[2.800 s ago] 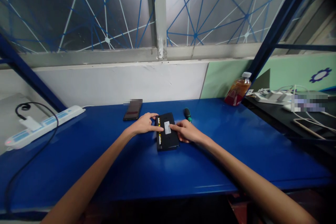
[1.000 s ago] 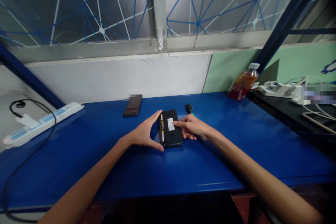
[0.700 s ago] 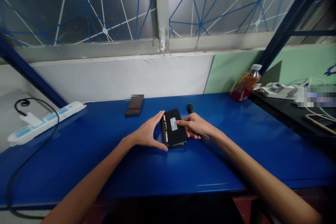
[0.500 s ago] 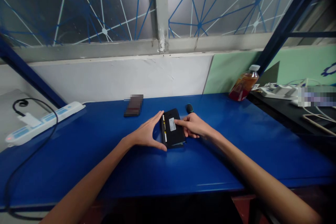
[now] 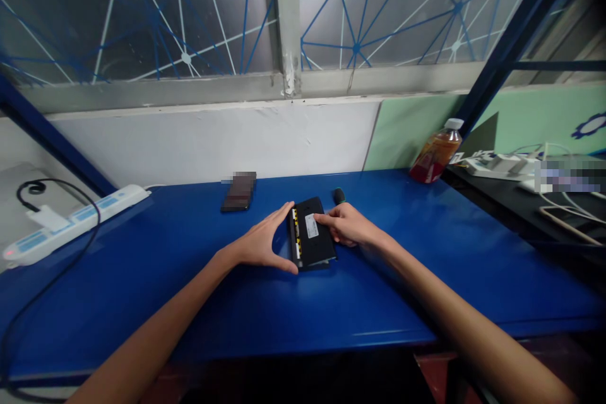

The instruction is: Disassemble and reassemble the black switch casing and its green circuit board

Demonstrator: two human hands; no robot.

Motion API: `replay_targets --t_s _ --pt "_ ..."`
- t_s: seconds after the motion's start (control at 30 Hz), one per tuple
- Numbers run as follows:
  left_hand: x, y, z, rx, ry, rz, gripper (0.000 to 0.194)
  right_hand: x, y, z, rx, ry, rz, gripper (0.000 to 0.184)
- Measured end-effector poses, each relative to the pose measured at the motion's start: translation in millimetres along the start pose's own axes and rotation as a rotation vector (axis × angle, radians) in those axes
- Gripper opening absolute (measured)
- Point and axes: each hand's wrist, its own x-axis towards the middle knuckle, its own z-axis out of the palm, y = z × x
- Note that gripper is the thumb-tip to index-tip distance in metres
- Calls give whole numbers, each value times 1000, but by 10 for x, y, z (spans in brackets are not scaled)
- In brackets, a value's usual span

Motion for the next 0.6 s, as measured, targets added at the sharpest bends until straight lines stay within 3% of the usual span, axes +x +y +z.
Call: replay_targets --t_s 0.6 --pt "5 -31 29 -15 14 6 133 15 33 -14 -11 2 -47 49"
